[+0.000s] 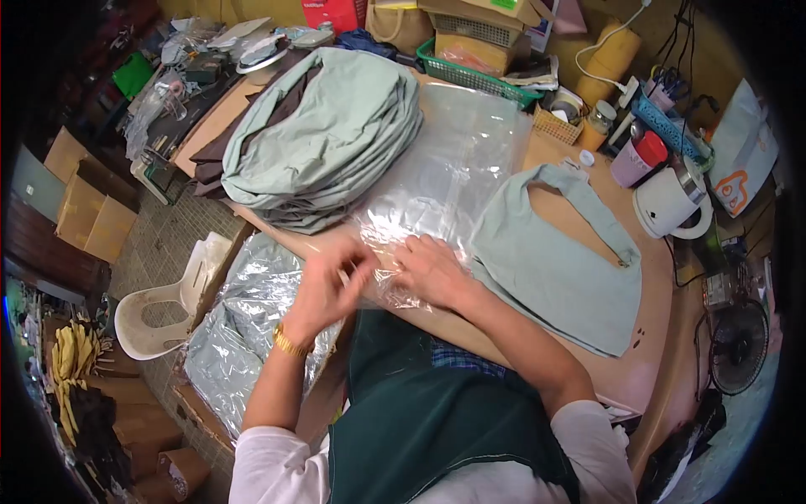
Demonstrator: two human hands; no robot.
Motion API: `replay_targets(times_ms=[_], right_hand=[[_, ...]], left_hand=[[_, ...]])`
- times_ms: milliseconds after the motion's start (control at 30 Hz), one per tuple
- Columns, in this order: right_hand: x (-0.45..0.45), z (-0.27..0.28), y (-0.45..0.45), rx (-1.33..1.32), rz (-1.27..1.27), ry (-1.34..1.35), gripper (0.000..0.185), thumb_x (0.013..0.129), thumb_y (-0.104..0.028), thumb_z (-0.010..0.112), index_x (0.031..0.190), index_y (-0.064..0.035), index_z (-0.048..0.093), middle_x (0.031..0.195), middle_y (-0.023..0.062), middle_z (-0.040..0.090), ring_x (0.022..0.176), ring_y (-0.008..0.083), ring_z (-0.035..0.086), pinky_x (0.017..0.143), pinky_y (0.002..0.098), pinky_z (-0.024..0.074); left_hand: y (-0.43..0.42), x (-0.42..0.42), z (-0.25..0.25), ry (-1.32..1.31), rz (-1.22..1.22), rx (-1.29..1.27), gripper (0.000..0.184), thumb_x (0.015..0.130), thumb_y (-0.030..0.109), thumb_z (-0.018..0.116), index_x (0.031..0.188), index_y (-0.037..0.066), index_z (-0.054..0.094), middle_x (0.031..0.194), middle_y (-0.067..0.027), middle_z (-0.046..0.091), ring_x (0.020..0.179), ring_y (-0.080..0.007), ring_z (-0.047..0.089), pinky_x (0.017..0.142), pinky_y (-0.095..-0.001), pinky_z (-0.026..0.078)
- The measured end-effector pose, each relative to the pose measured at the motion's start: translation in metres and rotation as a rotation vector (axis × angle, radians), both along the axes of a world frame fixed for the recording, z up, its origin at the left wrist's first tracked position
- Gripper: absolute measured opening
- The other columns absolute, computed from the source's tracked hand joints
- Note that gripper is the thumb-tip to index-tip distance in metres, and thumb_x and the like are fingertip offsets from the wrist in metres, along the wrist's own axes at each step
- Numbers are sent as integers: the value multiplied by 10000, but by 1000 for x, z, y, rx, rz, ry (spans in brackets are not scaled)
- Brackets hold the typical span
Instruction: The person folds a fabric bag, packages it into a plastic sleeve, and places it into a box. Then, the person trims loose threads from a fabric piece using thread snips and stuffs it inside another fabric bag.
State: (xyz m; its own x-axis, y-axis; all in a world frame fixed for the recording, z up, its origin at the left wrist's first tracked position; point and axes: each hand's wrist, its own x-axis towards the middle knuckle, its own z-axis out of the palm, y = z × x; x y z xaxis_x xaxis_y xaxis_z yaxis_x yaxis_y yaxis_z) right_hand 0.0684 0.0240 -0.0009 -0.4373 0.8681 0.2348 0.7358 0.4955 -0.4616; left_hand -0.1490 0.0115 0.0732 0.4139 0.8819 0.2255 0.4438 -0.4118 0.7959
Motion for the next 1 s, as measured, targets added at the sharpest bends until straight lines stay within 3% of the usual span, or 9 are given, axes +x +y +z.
replay_targets(times_ms=[67, 233, 300, 433, 533, 600, 733, 767, 1000], right_hand=[[-3, 3, 24, -13, 59, -88, 256, 768, -185, 740, 968, -61, 638, 949, 102, 623, 945, 318, 595, 810, 434, 470], [-1, 74, 32, 210, -98, 200, 140, 810, -206, 663, 779, -80, 613, 812, 83, 594, 811, 316, 599, 751, 403, 465], [-8, 85, 32, 335, -53, 206, 89, 788, -143, 672, 792, -62, 634, 820, 90, 613, 795, 312, 606, 719, 400, 464], [-27, 100, 7, 569, 56, 214, 110, 731, -78, 710, 817, -40, 654, 852, 99, 636, 801, 296, 601, 716, 387, 457], [-3, 102, -36, 489, 12, 299, 129, 724, -67, 725, 828, -39, 654, 865, 104, 633, 817, 286, 589, 733, 380, 449], [23, 87, -56, 403, -33, 286, 117, 748, -77, 716, 844, -54, 654, 850, 95, 624, 782, 282, 581, 716, 376, 448], [58, 48, -82, 66, -121, 296, 106, 745, -32, 726, 832, -41, 665, 815, 102, 635, 750, 281, 592, 697, 371, 460], [58, 46, -87, 70, -124, 299, 106, 745, -32, 726, 832, -41, 665, 815, 102, 635, 750, 281, 592, 697, 371, 460], [25, 43, -88, 71, 112, 444, 79, 784, -70, 700, 836, -45, 646, 782, 88, 619, 751, 279, 610, 717, 371, 477]], left_hand=[[-14, -9, 14, 95, -293, -215, 281, 814, -10, 613, 1095, -4, 626, 960, -181, 661, 849, -341, 648, 771, -350, 519], [-4, 39, -36, 160, -68, 278, 537, 816, -35, 526, 1345, -23, 441, 1268, -248, 539, 1129, -420, 543, 896, -403, 476], [24, 69, -49, 302, -38, 136, 624, 813, 32, 571, 1397, -40, 362, 1418, -267, 403, 1259, -411, 459, 972, -399, 440], [64, 111, -73, 577, 433, 857, 604, 781, 95, 620, 1348, -40, 461, 1458, -274, 361, 1285, -409, 447, 1017, -399, 409], [76, 84, -66, 387, 47, 767, 499, 766, 176, 659, 1241, 33, 610, 1455, -215, 407, 1267, -377, 477, 983, -407, 437], [95, 70, -85, -274, -400, 97, 375, 764, 171, 675, 1133, 106, 697, 1445, -161, 448, 1266, -359, 484, 975, -405, 442], [102, 76, -86, 145, 136, 343, 311, 749, 145, 735, 1054, 91, 707, 1113, -136, 618, 1028, -343, 574, 878, -404, 470], [102, 80, -87, 78, 155, 426, 221, 749, 159, 752, 943, 71, 695, 939, -135, 592, 877, -333, 565, 783, -418, 467], [123, 88, -83, 107, 39, 407, 126, 780, 131, 712, 806, 44, 625, 845, -130, 568, 821, -327, 550, 739, -414, 447]])
